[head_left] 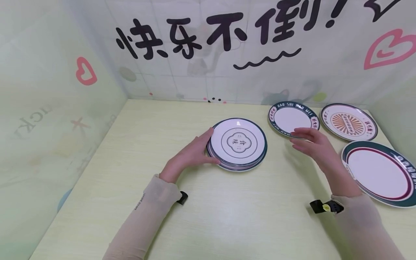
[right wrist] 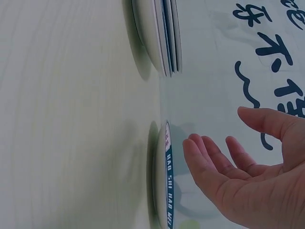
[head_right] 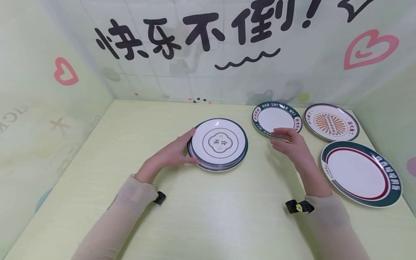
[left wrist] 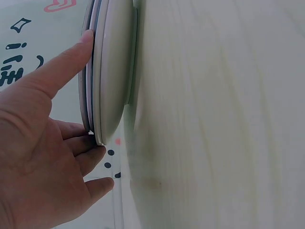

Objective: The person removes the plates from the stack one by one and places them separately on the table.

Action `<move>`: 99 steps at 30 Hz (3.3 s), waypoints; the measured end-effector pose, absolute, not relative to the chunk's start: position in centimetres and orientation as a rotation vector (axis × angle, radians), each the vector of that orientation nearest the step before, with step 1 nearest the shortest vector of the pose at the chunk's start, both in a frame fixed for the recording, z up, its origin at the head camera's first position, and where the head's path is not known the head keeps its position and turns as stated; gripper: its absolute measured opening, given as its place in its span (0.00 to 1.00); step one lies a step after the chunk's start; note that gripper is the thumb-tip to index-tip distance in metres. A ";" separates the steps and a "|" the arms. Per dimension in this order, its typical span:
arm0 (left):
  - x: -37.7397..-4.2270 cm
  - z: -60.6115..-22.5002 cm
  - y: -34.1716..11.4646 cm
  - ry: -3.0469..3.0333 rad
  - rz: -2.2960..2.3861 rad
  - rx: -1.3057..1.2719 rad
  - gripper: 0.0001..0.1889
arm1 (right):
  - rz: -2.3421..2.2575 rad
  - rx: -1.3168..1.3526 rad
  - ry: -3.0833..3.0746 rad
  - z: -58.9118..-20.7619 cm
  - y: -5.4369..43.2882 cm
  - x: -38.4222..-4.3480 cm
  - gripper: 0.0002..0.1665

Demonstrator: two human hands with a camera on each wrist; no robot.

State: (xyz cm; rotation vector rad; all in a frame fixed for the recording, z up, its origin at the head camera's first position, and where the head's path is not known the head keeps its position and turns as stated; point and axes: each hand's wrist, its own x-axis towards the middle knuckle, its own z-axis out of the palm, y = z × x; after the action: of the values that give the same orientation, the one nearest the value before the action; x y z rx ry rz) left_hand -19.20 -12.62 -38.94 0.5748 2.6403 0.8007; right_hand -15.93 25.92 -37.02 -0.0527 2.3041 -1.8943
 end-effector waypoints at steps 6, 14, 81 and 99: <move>-19.2 -38.8 -12.6 2.639 0.805 0.579 0.65 | -1.869 -0.082 2.312 -36.9 24.6 -16.2 0.16; -19.3 -38.8 -12.6 2.638 0.795 0.579 0.65 | -1.761 -0.097 2.379 -37.1 23.1 -16.4 0.29; -19.2 -39.2 -12.8 2.639 0.855 0.571 0.63 | -1.427 -0.012 2.511 -38.3 18.5 -18.9 0.34; -19.2 -39.2 -12.8 2.636 0.878 0.584 0.63 | -1.636 0.026 2.326 -38.1 19.6 -18.2 0.36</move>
State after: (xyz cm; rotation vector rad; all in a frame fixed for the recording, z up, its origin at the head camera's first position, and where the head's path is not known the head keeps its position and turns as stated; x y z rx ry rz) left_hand -19.16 -12.80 -39.18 0.5844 2.6359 0.8783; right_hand -18.22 19.58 -38.06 0.0261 2.3263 -1.6361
